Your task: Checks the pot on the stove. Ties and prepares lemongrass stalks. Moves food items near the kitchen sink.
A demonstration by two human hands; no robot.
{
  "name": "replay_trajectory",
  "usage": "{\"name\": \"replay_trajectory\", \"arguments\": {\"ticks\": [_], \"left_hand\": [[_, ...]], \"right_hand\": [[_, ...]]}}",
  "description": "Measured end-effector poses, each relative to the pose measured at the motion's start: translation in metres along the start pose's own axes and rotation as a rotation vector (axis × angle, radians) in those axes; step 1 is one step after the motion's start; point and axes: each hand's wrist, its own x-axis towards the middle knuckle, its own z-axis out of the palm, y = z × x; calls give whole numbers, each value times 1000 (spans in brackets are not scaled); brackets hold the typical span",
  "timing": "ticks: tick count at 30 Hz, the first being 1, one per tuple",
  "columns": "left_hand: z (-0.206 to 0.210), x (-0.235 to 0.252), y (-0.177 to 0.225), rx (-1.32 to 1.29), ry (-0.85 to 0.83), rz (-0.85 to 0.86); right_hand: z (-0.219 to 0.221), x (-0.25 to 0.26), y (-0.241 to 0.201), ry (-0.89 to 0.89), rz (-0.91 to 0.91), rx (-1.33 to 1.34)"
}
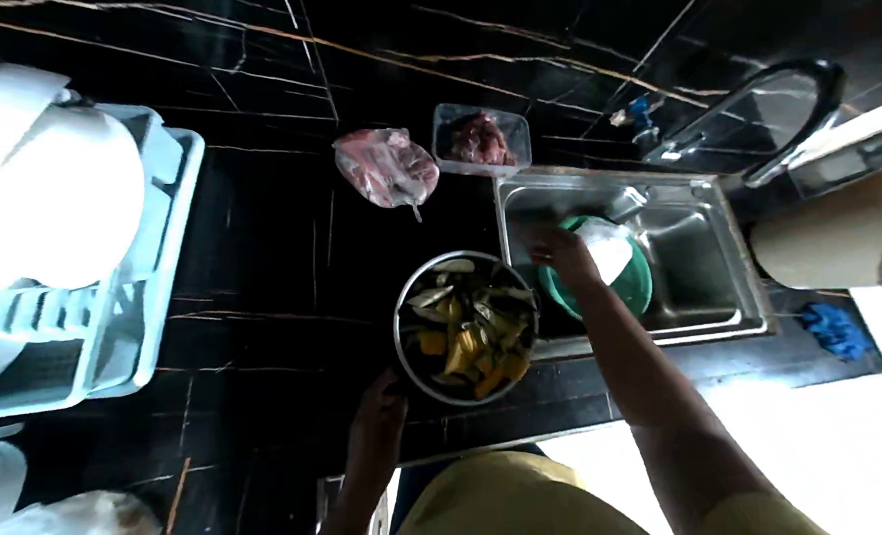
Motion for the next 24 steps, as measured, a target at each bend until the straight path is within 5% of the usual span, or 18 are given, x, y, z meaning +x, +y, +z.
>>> {"name": "replay_trajectory", "arguments": {"ticks": [7, 15, 21, 24], "left_hand": [[40, 16, 23, -172, -7, -83], [45, 83, 54, -189, -37, -26], [51, 137, 70, -251, 23, 13], [44, 143, 68, -213, 98, 43]], "right_hand": [[-2, -103, 53, -189, 63, -17], [4, -60, 45, 36, -22, -61], [3, -28, 36, 83, -84, 270], [-15, -43, 36, 49, -103, 205]]}}
